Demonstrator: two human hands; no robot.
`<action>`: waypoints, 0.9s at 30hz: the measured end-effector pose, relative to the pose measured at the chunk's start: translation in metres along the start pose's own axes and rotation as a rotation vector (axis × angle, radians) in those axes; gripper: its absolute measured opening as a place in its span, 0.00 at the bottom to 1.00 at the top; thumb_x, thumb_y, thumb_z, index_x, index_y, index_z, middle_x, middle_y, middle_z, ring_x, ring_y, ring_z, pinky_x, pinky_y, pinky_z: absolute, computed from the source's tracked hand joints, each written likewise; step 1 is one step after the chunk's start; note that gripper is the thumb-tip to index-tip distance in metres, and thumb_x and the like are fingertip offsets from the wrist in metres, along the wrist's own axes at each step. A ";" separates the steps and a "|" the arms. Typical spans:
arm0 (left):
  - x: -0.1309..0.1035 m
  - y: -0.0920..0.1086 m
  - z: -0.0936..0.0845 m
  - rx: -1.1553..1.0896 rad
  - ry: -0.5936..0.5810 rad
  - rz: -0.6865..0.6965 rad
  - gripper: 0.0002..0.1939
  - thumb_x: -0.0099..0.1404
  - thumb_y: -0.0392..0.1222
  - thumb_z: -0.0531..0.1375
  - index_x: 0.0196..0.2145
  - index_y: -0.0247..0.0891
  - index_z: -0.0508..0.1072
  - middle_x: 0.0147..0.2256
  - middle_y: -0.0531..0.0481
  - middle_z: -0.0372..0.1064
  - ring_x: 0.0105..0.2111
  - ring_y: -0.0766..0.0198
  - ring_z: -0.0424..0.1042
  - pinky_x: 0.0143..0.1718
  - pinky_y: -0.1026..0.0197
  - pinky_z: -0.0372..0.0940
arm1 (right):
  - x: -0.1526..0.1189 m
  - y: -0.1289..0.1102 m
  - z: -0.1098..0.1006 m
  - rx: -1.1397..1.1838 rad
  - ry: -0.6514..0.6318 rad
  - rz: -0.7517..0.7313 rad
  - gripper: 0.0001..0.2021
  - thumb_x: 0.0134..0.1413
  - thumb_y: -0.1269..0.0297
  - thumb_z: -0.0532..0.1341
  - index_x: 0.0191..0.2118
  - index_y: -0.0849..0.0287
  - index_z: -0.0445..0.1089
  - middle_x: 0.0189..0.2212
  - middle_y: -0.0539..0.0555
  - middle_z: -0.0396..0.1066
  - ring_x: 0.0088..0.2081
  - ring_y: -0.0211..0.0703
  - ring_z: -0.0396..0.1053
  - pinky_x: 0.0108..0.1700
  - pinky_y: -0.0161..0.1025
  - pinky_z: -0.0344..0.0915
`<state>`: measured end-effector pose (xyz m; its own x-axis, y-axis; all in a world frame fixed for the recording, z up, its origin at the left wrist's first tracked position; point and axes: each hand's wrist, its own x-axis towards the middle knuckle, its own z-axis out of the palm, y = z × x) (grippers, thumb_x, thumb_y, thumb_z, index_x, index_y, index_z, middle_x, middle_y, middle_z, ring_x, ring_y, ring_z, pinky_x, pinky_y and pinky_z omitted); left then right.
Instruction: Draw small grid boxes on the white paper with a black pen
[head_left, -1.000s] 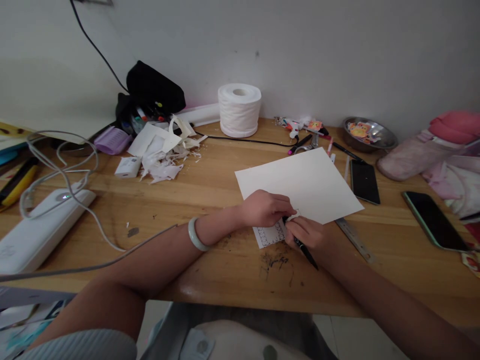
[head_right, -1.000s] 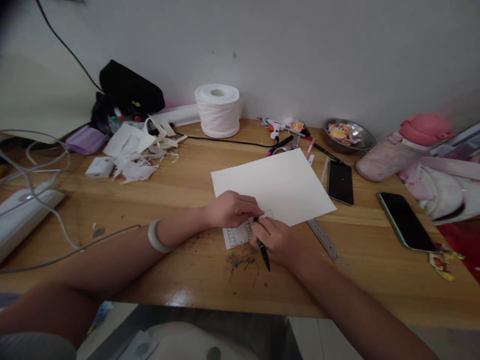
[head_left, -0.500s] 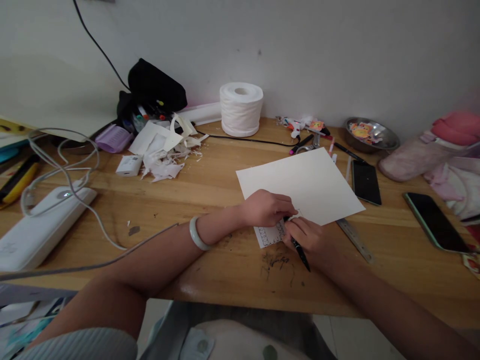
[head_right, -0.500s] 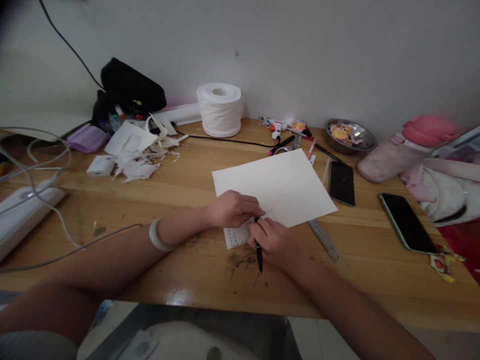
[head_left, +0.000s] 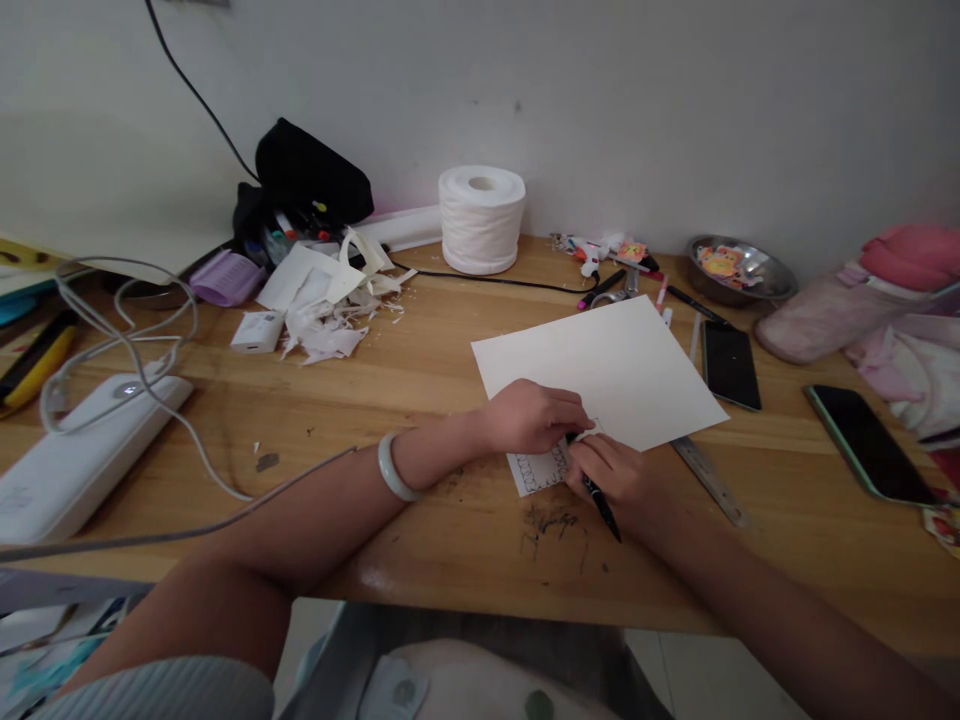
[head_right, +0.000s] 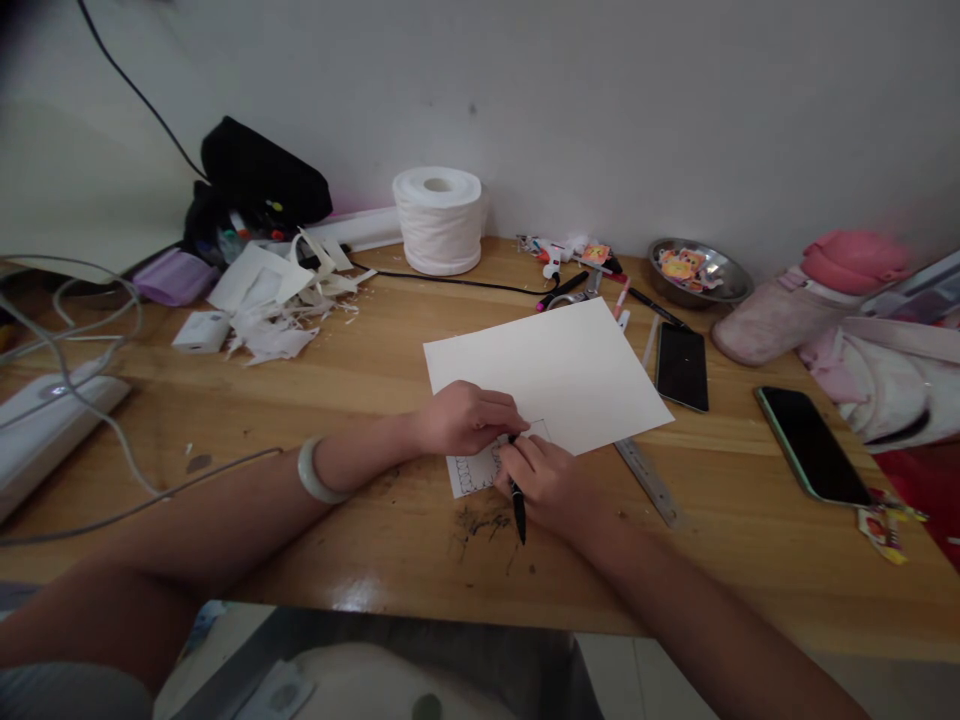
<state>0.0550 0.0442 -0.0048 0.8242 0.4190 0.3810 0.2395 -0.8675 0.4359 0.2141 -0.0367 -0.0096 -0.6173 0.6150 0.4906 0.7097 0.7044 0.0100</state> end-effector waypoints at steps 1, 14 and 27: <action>0.000 0.000 0.000 -0.001 0.000 -0.003 0.13 0.59 0.33 0.50 0.37 0.41 0.72 0.34 0.56 0.71 0.32 0.72 0.69 0.27 0.69 0.55 | 0.000 0.000 -0.001 0.008 -0.001 0.008 0.08 0.50 0.76 0.49 0.26 0.63 0.63 0.20 0.53 0.63 0.25 0.40 0.62 0.25 0.35 0.60; 0.000 0.000 -0.001 0.005 -0.008 0.004 0.11 0.61 0.35 0.51 0.37 0.41 0.72 0.34 0.56 0.71 0.31 0.72 0.69 0.26 0.69 0.54 | -0.008 0.005 -0.004 0.150 0.000 0.119 0.06 0.51 0.74 0.49 0.29 0.59 0.60 0.21 0.51 0.61 0.25 0.37 0.60 0.27 0.34 0.59; -0.005 -0.002 0.004 -0.057 0.069 -0.045 0.12 0.61 0.34 0.49 0.37 0.38 0.71 0.35 0.53 0.71 0.33 0.70 0.69 0.29 0.70 0.59 | 0.001 0.030 0.003 0.886 0.341 1.069 0.09 0.47 0.67 0.50 0.20 0.58 0.59 0.11 0.45 0.57 0.14 0.33 0.55 0.15 0.32 0.52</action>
<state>0.0524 0.0433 -0.0105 0.7754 0.4766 0.4143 0.2443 -0.8314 0.4991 0.2336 -0.0144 -0.0118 0.2701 0.9578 0.0986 0.2527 0.0283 -0.9671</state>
